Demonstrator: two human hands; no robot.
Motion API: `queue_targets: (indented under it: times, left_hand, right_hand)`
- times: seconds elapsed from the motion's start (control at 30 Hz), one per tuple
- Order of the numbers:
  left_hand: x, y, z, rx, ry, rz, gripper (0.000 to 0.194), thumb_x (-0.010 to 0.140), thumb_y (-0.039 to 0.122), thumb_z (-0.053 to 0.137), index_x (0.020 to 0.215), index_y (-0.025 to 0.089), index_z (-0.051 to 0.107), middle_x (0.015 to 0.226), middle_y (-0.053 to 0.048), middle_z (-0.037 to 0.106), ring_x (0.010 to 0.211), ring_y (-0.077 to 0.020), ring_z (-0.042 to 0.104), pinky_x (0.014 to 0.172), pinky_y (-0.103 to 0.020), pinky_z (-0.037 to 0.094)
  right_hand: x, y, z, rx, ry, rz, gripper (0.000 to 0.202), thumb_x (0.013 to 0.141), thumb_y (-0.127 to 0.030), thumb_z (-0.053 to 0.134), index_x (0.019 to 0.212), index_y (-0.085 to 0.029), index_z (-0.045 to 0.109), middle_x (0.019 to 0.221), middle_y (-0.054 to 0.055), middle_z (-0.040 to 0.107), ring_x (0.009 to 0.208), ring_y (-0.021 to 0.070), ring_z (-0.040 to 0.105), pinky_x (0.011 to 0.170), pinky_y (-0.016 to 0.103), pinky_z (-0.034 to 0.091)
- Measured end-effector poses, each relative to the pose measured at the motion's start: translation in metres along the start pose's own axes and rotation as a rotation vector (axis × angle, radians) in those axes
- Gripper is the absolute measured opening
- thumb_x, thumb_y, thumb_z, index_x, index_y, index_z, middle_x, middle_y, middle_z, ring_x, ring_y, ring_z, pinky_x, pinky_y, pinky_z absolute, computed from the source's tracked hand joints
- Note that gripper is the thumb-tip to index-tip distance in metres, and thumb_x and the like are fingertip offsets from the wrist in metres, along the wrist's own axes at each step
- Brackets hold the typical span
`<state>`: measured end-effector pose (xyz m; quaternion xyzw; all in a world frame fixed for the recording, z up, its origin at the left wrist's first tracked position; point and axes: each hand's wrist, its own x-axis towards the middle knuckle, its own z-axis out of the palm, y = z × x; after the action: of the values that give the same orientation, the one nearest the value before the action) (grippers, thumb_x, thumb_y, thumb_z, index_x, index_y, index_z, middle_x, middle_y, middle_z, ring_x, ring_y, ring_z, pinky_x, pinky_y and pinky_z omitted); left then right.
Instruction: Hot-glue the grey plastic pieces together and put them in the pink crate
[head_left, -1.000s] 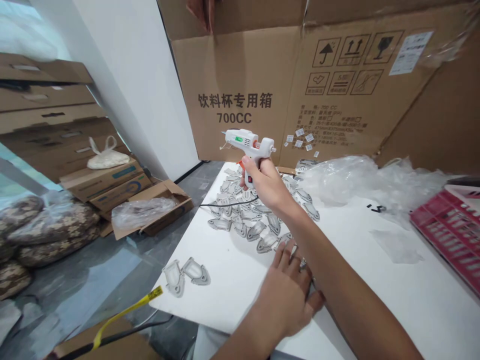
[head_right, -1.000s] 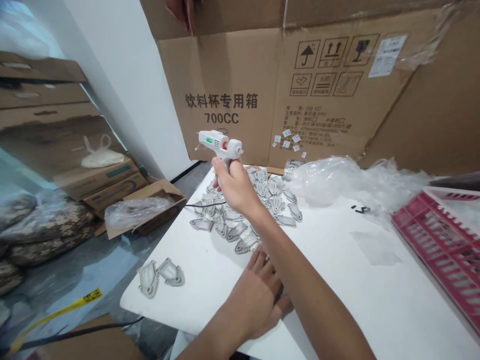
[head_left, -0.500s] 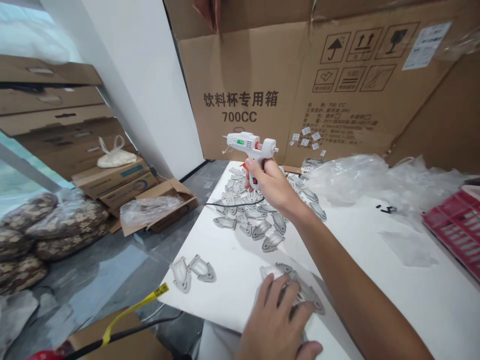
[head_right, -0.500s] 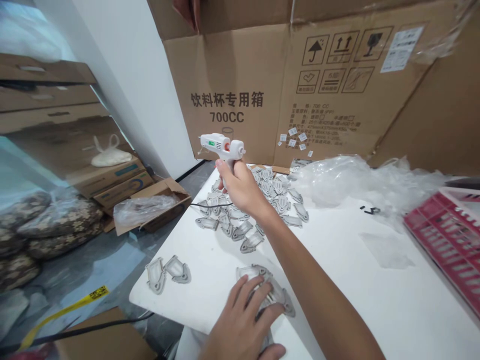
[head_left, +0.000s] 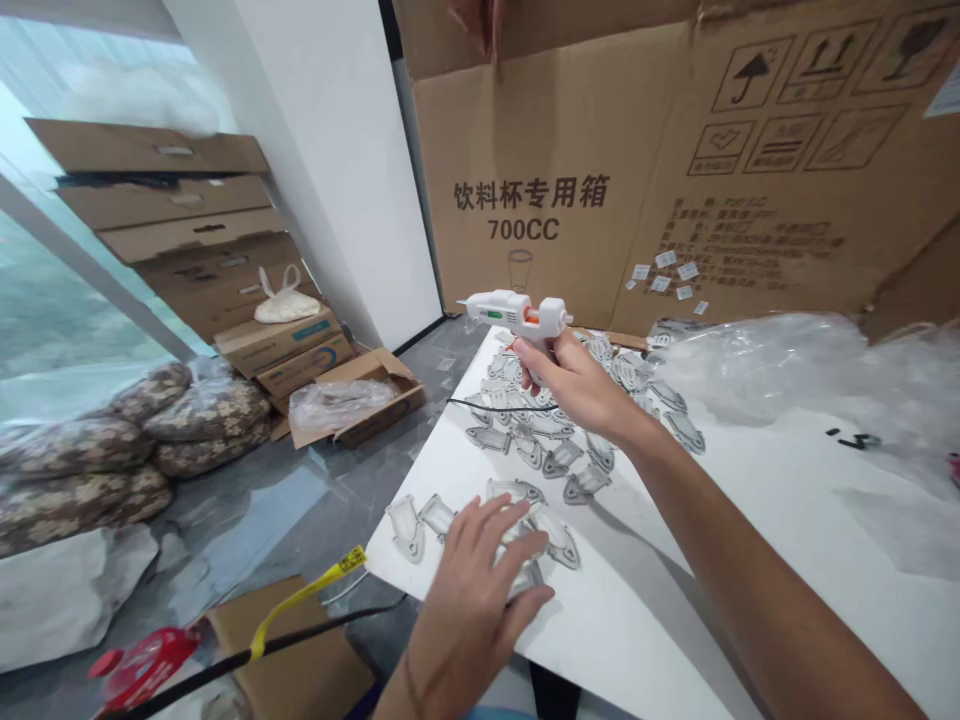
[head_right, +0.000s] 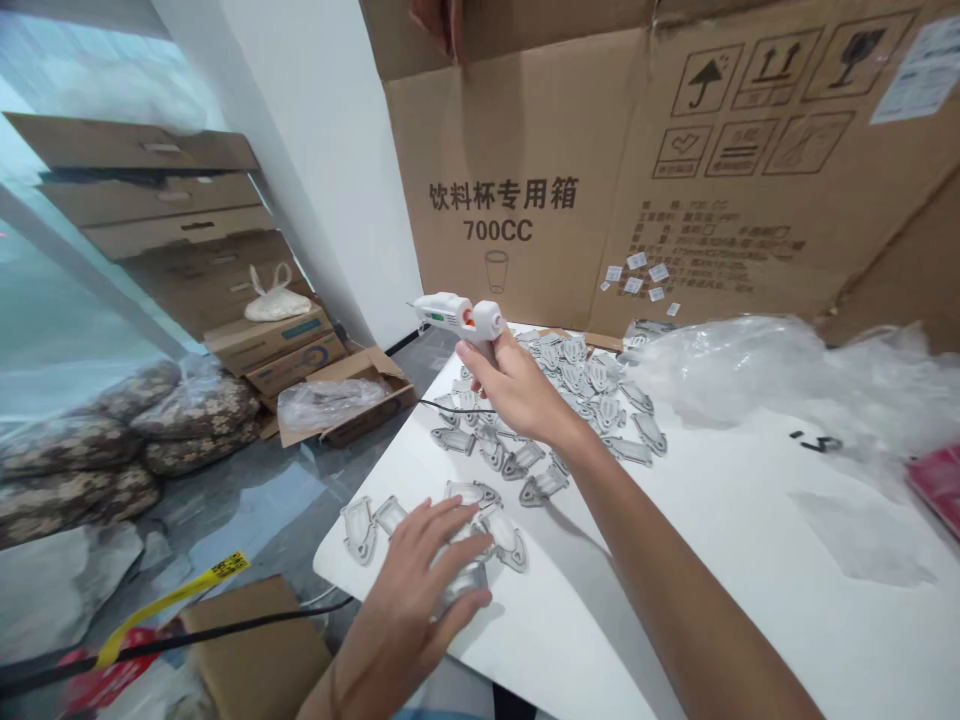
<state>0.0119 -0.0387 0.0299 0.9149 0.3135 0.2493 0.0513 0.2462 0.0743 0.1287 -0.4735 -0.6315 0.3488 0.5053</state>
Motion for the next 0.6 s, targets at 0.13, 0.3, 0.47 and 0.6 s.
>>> queue_targets:
  times: [0.13,0.3,0.47,0.6]
  left_hand:
    - [-0.01,-0.034,-0.021,0.078,0.077,-0.122,0.037,0.105,0.015,0.054,0.138,0.029,0.063,0.149,-0.006,0.069,0.15,-0.0277,0.056,0.127,-0.054,0.045]
    - [-0.027,-0.077,-0.023,0.107,0.08,-0.2,0.033,0.096,0.016,0.056,0.123,0.03,0.069,0.135,-0.001,0.077,0.137,-0.0304,0.064,0.111,-0.049,0.052]
    - [-0.023,-0.087,-0.009,0.051,0.167,-0.332,0.014,0.102,0.032,0.068,0.116,0.029,0.072,0.116,-0.001,0.078,0.112,-0.0254,0.069,0.094,-0.039,0.052]
    - [-0.017,-0.083,-0.007,0.115,0.233,-0.434,0.021,0.1,0.042,0.074,0.115,0.029,0.074,0.106,-0.003,0.074,0.102,-0.0274,0.065,0.09,-0.041,0.047]
  right_hand:
    - [-0.004,-0.001,0.002,-0.098,-0.096,-0.039,0.032,0.111,-0.055,0.058,0.119,-0.024,0.059,0.098,0.002,0.064,0.085,0.0195,0.058,0.081,0.037,0.049]
    - [-0.009,-0.008,0.005,-0.132,-0.233,-0.05,0.032,0.111,-0.055,0.056,0.121,-0.025,0.059,0.115,0.006,0.068,0.1,0.0239,0.061,0.086,0.038,0.049]
    - [-0.011,-0.013,0.006,-0.236,-0.376,-0.011,0.029,0.112,-0.051,0.052,0.115,-0.024,0.06,0.116,0.007,0.069,0.106,0.0264,0.062,0.094,0.04,0.047]
    - [-0.012,-0.014,0.008,-0.278,-0.445,0.003,0.024,0.112,-0.046,0.052,0.115,-0.024,0.059,0.125,0.006,0.069,0.113,0.026,0.062,0.1,0.039,0.046]
